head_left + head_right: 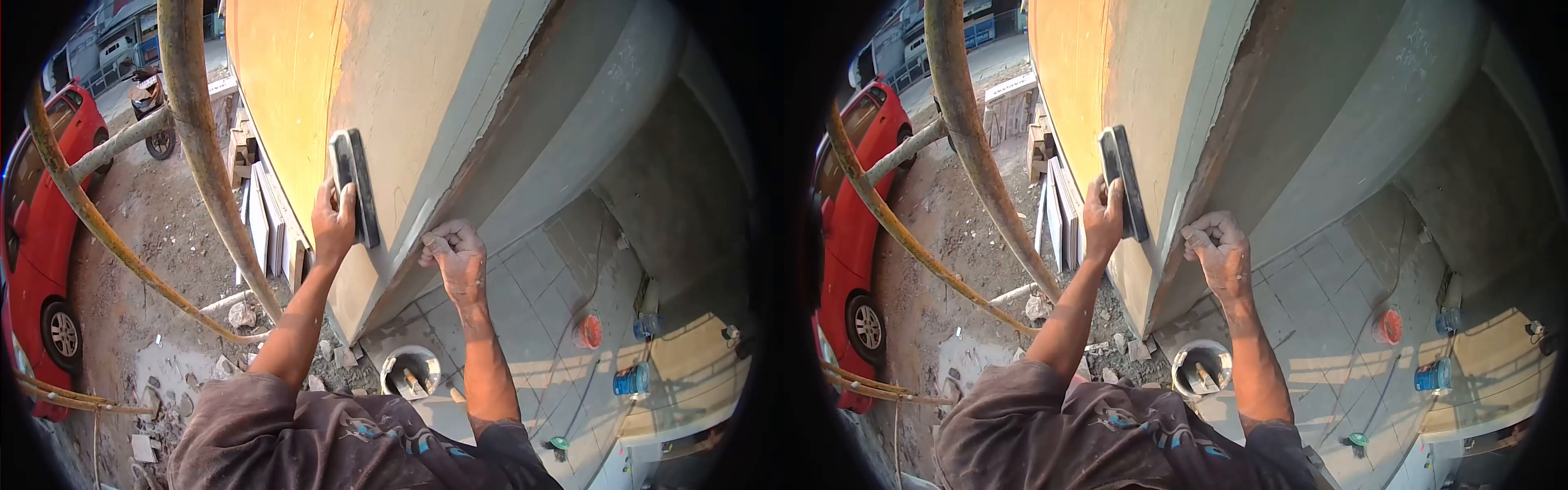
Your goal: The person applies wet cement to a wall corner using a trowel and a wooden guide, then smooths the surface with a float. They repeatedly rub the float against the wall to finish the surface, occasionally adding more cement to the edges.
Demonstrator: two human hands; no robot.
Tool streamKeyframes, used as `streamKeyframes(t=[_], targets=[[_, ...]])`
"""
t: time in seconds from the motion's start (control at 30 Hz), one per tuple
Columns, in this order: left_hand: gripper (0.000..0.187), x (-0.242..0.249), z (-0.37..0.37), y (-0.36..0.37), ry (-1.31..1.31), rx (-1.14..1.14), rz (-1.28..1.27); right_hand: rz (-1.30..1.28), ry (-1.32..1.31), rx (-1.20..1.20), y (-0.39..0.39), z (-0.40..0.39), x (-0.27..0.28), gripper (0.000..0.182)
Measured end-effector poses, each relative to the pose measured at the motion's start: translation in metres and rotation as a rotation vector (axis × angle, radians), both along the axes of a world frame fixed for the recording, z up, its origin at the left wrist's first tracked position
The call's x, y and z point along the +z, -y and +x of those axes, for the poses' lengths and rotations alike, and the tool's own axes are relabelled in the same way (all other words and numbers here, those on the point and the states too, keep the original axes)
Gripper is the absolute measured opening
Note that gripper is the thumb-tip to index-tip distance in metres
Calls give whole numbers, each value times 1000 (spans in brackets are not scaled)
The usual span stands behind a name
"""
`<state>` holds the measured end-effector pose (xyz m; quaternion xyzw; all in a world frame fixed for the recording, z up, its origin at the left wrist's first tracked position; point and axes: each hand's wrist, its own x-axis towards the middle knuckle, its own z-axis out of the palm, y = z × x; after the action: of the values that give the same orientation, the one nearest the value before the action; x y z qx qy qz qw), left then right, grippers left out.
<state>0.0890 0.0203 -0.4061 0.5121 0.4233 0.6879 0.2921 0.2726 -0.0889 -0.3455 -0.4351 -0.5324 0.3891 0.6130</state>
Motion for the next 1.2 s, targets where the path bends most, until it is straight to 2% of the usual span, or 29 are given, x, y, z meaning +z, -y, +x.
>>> streamKeyframes(t=[0.07, 0.1, 0.13, 0.23, 0.3, 0.33, 0.37, 0.43, 0.47, 0.53, 0.63, 0.67, 0.73, 0.8, 0.83, 0.9, 0.97, 1.03, 1.07, 1.1, 1.13, 1.2], targets=[[33, -106, 9, 22, 40, 33, -239, 4, 43, -7, 0, 1, 1, 16], [35, -145, 11, 21, 34, 39, -324, -4, 35, -5, 1, 1, 0, 16], [36, -163, 12, 18, 27, 46, -404, -7, 26, -1, 2, 1, 0, 16], [38, -84, 5, -18, 125, 73, -256, -17, 15, 3, 0, 2, 0, 16], [39, 18, -4, -49, 155, 95, -52, -18, -1, 3, -1, 1, 0, 16], [41, 70, -11, -58, 157, -16, 15, -21, -9, 6, 0, 0, 0, 16], [43, 117, -11, -63, 94, 54, 144, -18, -16, 10, 0, 0, 1, 16], [42, 185, -5, -39, 74, -4, 183, -11, -32, 20, -2, 0, -2, 15], [40, 179, -2, -33, 30, 13, 219, -5, -41, 26, -3, 0, -4, 15], [38, 133, 7, -1, -61, 47, 298, 30, -42, 31, -2, 0, -6, 14], [37, -27, 24, 31, 54, -26, 138, 85, -20, 44, -6, 1, -7, 13], [37, -60, 26, 49, 110, -30, -105, 97, -7, 44, -5, 1, -9, 13], [35, -72, 24, 51, 71, -12, -174, 100, 2, 32, -1, 0, -11, 13], [35, -41, 21, 37, -13, 37, -121, 125, 12, 38, -6, 1, -7, 13], [34, -6, 18, 20, -36, 61, 58, 129, 5, 44, -5, 1, -10, 13], [31, 105, 14, 1, -2, 45, 253, 156, -15, 56, -7, 1, -12, 13], [43, 201, -3, -37, -125, 145, 333, 182, -42, 69, -8, 0, -15, 12], [49, 260, -17, -74, -198, 191, 484, 148, 17, 36, -5, -1, -10, 12], [51, 269, -21, -82, -258, 242, 525, 132, 46, 16, -3, -1, -8, 11], [51, 255, -25, -83, -267, 268, 450, 134, 37, 25, -3, -1, -9, 11], [50, 231, -26, -86, -276, 296, 381, 141, 27, 33, -4, -1, -9, 11], [56, 143, -19, -61, -217, 238, 131, 154, 9, 47, -6, -1, -11, 11]])
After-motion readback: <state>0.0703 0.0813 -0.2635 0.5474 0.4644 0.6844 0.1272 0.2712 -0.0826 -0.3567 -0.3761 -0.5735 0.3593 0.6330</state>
